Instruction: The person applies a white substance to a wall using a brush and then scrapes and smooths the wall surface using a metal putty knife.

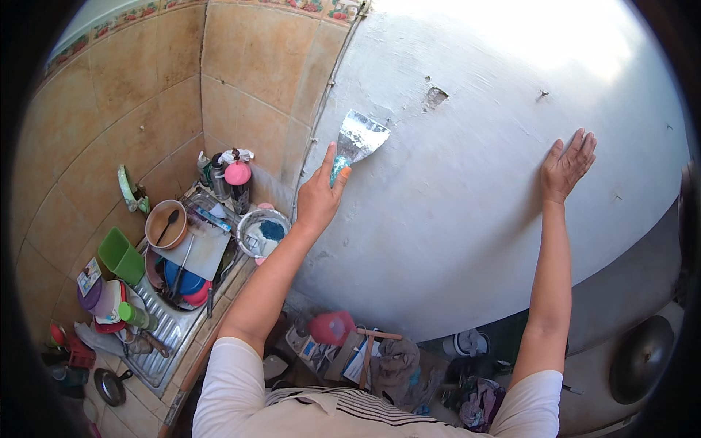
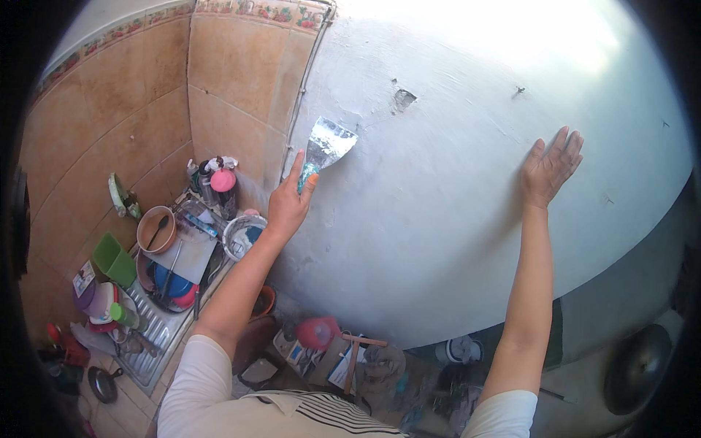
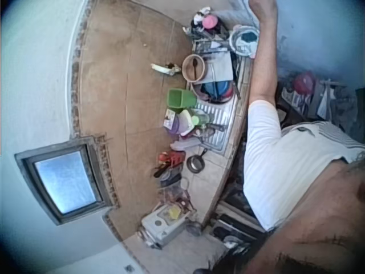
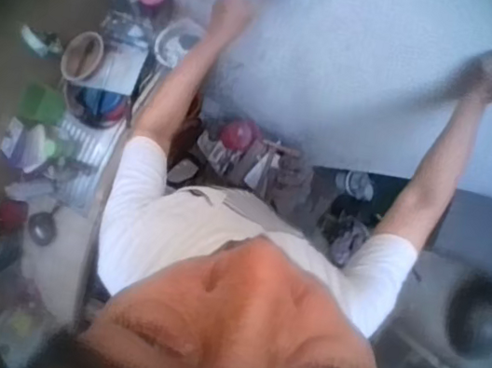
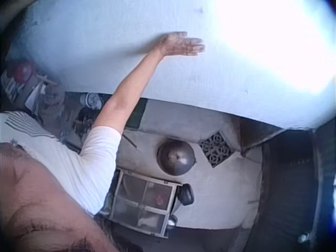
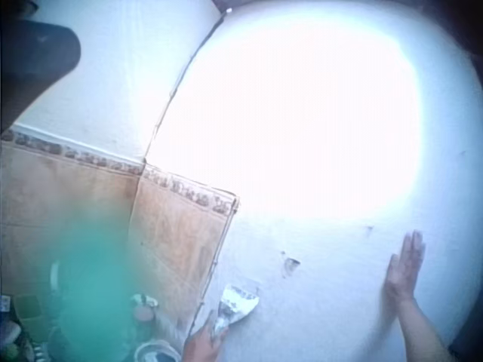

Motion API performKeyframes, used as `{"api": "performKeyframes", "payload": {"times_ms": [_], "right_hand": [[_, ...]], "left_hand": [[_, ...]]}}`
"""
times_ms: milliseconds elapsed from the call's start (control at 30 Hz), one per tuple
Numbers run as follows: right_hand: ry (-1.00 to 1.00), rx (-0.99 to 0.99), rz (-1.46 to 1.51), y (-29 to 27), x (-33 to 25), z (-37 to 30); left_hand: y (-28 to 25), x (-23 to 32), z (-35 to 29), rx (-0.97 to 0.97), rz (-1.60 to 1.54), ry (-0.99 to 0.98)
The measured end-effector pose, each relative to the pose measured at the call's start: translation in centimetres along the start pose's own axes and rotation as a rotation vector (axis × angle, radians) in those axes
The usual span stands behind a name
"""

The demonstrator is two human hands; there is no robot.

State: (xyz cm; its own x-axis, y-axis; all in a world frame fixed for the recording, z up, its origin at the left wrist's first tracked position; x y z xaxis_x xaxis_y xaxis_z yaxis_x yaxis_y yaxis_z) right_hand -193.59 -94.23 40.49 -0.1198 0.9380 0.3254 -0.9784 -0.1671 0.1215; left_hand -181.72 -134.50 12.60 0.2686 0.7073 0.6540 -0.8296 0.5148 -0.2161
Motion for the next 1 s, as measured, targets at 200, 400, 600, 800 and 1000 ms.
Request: {"api": "performKeyframes", "payload": {"times_ms": [200, 400, 600, 800, 1000], "right_hand": [[0.012, -0.004, -0.003, 0.6, -0.4, -0.8], [-0.001, 0.010, 0.002, 0.4, -0.5, -0.6], [-0.014, 0.020, 0.023, 0.6, -0.5, -0.8], [-0.010, 0.039, 0.006, 0.6, -0.4, -0.7], [-0.010, 0.041, 0.021, 0.6, -0.4, -0.8]], "left_hand": [[3.3, -2.8, 0.5, -0.013, 0.107, 0.034], [5.2, -3.9, 1.0, 0.093, 0.113, 0.090], [5.9, -4.1, 2.2, 0.227, 0.006, 0.102], [4.9, -2.7, 5.4, 0.231, 0.084, 0.156], [3.6, -1.3, 5.2, 0.037, 0.097, 0.034]]}}
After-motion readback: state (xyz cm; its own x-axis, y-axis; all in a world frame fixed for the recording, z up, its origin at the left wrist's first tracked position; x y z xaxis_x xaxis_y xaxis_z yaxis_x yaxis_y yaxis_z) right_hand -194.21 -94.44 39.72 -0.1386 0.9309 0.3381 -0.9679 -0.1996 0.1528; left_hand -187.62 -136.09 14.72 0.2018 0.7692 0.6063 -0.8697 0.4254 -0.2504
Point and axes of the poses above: each hand's wrist, its own z-axis towards the middle knuckle, its own y-axis out of the palm, x = y × z, the point moved 2 cm from there along z, towards the middle knuckle, and after that the axes turned 5 degrees about x, right-handed, at the moved point
